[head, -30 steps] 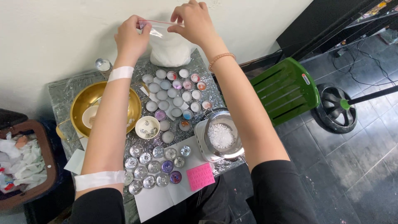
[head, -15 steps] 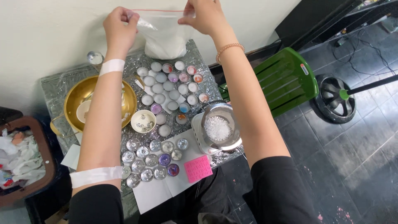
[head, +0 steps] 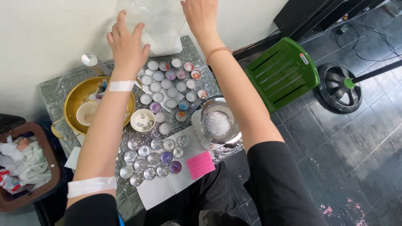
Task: Pouring wax flakes into a melting pot and stirring them.
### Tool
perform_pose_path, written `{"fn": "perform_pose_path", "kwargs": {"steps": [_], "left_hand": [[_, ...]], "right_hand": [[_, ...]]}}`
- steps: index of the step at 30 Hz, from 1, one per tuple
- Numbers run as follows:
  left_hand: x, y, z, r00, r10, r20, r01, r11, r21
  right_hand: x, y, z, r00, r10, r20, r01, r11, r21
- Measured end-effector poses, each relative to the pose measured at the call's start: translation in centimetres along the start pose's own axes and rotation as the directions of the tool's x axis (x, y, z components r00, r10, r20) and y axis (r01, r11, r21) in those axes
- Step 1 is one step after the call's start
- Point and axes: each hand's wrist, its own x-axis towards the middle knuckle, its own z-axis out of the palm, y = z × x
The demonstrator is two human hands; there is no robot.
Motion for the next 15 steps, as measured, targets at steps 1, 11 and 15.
{"fn": "perform_pose_path", "kwargs": {"steps": [1,11,15], "left_hand": [[-0.2,-0.5,1.5,0.994,-0.097,0.044,0.100,0.993,-0.065],[1.6,-1.7,14.2,0.877,-0.392,0.279,0.452,0.475,-0.755],[1.5,-2.1,12.8,0.839,-0.420,0.345,0.524,0.455,-0.720]], "right_hand": [[-0.7,-0.2,-0.6,1.000,0.022,0.004,-0.022,0.999,-0.042],[-4.3,0.6,3.6,0.630,0.084,0.772,-0.745,0.347,0.570],[-4.1,0.0,7.4,0.648,0.093,0.756,-0.752,0.236,0.616]]}}
